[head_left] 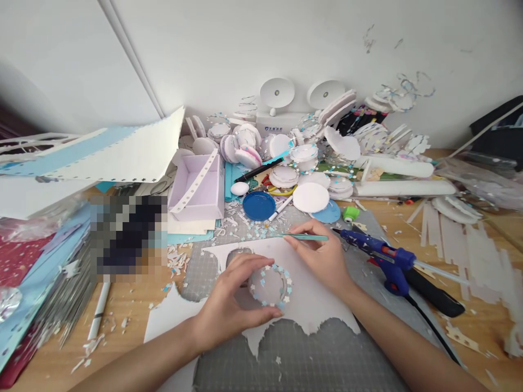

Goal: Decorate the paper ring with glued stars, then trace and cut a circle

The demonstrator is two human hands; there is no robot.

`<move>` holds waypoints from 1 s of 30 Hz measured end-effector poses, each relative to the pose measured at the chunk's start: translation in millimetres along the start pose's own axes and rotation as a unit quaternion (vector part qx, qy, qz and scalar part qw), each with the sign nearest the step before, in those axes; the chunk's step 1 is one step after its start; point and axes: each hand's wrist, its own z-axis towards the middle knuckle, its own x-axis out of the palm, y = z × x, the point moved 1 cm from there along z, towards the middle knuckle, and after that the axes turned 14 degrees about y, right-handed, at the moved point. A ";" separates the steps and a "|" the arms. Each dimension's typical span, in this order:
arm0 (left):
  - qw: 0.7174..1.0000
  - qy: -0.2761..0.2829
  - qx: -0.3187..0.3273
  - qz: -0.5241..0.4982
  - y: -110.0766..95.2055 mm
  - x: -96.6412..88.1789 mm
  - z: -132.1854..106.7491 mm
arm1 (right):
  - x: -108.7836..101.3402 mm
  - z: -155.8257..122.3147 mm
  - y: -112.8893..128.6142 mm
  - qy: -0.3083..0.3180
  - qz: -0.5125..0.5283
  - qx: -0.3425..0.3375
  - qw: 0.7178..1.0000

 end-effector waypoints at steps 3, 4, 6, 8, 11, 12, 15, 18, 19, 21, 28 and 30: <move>1.000 0.016 -0.010 -0.010 -1.3 0.2 0.2 | 0.4 -0.1 -0.7 -0.006 -0.017 -0.004 1.000; 1.000 0.022 -0.016 -0.015 -1.6 0.3 0.2 | 0.9 -0.1 -0.5 -0.006 -0.021 -0.008 1.000; 0.999 0.032 -0.022 -0.023 -1.8 0.5 0.3 | 2.0 0.2 -0.4 -0.007 -0.029 -0.015 0.999; 0.999 0.041 -0.015 -0.024 -1.5 0.5 0.5 | 3.0 0.9 -0.8 -0.010 -0.036 -0.022 0.999; 0.999 0.042 0.005 -0.018 -1.2 0.1 0.1 | 2.5 2.5 -1.2 -0.019 -0.049 -0.029 0.998; 0.999 0.037 0.009 -0.015 -1.3 -0.3 -0.4 | 1.6 2.9 -1.1 -0.025 -0.053 -0.029 0.998; 0.999 0.009 0.011 -0.032 -2.7 -2.0 -2.7 | -3.2 3.1 0.3 -0.045 -0.064 -0.028 0.997; 0.995 -0.043 0.002 -0.088 -2.8 -4.3 -5.4 | -8.1 1.2 2.6 -0.052 -0.072 -0.024 0.996; 0.992 -0.066 -0.001 -0.107 -2.1 -4.9 -6.1 | -9.3 0.2 3.4 -0.051 -0.076 -0.022 0.996; 0.984 -0.115 -0.004 -0.138 0.3 -5.6 -7.5 | -10.7 -1.8 4.6 -0.051 -0.084 -0.021 0.995; 0.965 -0.179 -0.029 -0.192 4.7 -2.4 -9.0 | -9.2 -5.1 3.0 -0.044 -0.102 -0.028 0.993; 0.964 -0.176 -0.031 -0.198 3.7 -1.8 -8.6 | -8.9 -5.4 2.1 -0.041 -0.109 -0.027 0.993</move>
